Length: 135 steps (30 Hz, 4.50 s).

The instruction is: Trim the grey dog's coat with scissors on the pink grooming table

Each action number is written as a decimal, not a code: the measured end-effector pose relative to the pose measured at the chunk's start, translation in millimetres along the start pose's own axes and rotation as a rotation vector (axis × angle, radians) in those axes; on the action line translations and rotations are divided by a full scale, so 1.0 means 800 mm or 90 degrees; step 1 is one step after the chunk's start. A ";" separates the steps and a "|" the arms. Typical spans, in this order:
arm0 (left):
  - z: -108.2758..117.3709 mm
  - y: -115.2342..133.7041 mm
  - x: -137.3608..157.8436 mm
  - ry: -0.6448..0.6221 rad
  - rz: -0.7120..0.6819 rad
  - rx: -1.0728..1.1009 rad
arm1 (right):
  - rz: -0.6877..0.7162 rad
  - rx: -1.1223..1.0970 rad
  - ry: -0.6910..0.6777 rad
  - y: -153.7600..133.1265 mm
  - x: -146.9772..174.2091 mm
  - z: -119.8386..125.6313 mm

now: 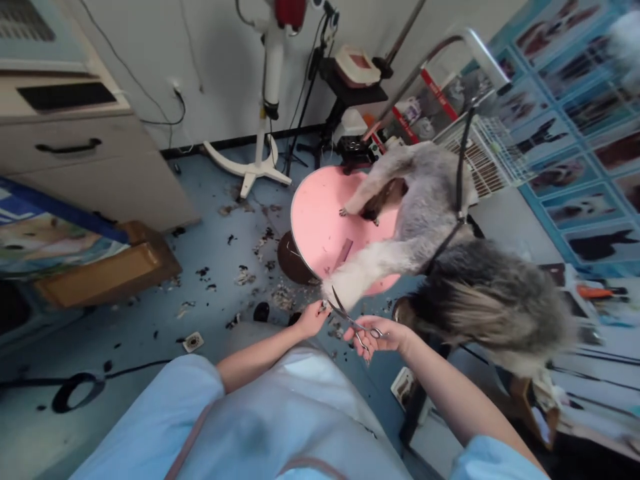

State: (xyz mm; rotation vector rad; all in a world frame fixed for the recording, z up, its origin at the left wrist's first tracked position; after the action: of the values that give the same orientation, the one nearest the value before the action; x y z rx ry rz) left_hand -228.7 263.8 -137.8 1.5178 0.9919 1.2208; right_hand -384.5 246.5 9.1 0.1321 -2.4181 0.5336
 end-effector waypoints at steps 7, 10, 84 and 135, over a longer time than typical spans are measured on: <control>0.001 -0.011 -0.010 0.023 0.008 -0.034 | -0.014 0.048 0.081 -0.009 -0.015 0.013; -0.002 -0.017 -0.011 0.023 0.001 -0.026 | -0.027 0.072 0.103 -0.007 -0.012 0.016; -0.029 -0.022 -0.006 -0.115 -0.058 -0.152 | 0.022 -0.025 0.322 0.038 -0.066 0.008; 0.022 0.055 0.021 -0.367 0.200 0.301 | 0.051 0.108 -0.100 0.041 0.005 0.055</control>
State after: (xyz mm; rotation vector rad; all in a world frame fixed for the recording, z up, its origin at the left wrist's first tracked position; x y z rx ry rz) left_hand -206.1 266.1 -92.9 2.2966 0.6879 0.6859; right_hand -420.5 258.7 -31.1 0.1561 -2.5366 0.7919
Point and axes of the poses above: each hand's wrist, its own x-axis away from the middle knuckle, its own z-axis out of the back of the hand, y = z × x, the point moved 3 cm from there along -x, towards the middle knuckle, and after that the axes turned 1 degree about y, right-handed, at the moved point
